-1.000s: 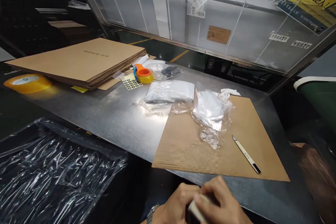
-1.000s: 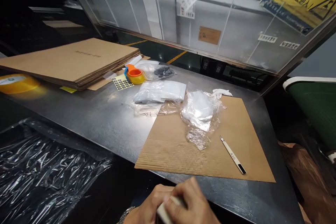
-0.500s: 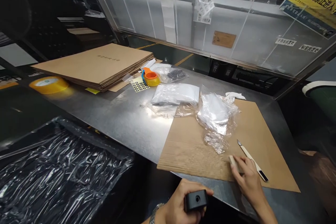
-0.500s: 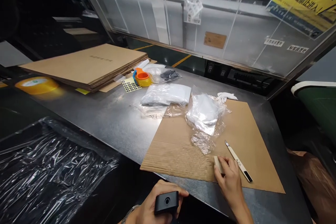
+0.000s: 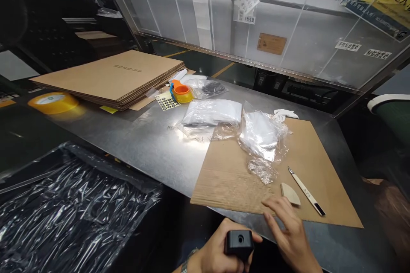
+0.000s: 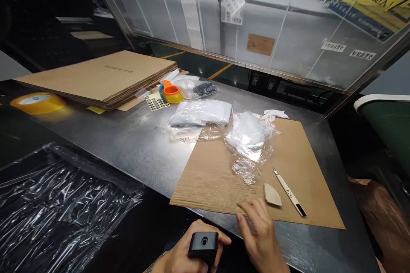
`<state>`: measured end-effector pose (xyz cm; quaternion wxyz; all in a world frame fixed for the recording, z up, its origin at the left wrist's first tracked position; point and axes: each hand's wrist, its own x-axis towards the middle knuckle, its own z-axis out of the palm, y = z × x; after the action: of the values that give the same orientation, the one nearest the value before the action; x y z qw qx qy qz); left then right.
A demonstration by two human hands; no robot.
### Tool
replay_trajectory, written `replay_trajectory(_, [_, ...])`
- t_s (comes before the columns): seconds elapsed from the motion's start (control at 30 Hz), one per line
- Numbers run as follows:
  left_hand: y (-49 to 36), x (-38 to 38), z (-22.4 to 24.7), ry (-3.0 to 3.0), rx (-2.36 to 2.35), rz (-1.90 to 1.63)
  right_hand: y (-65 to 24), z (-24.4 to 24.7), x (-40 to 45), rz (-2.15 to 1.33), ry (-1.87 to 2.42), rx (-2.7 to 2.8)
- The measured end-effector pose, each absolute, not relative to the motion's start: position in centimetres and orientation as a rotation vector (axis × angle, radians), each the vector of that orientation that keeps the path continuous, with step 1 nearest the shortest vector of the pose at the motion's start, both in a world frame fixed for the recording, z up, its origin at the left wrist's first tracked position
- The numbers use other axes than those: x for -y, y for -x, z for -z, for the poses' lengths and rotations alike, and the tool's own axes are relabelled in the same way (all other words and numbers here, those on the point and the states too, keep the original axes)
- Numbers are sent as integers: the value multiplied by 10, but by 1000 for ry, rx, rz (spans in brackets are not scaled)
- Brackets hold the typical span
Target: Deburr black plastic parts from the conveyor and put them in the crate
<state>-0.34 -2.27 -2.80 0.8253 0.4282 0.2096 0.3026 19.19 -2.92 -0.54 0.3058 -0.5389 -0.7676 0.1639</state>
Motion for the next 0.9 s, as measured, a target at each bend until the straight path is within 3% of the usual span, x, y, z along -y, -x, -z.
replay_trajectory(0.1, [4,25,31,-862,-443,-629,-191,11,27,-309,1499,2069])
replay_trajectory(0.23, [6,27,33,-626,-453,-748,-221,41,15,103,2046,1937])
replay_trajectory(0.3, [7,27,32,-517,-441,-794,-237,53,10,139,2161,1881])
replay_trajectory(0.47, [8,21,30,-354,-276,-746,-241,44,14,-101,2002,1946])
replay_trajectory(0.63, [6,15,29,-118,-118,-670,-188,-6,33,-702,1500,1877])
replay_trajectory(0.73, [0,14,28,-42,-93,-607,-158,-18,34,-735,1219,1914])
replay_trajectory(0.9, [-3,5,40,1,-89,-912,-140,1,42,-786,1131,1934])
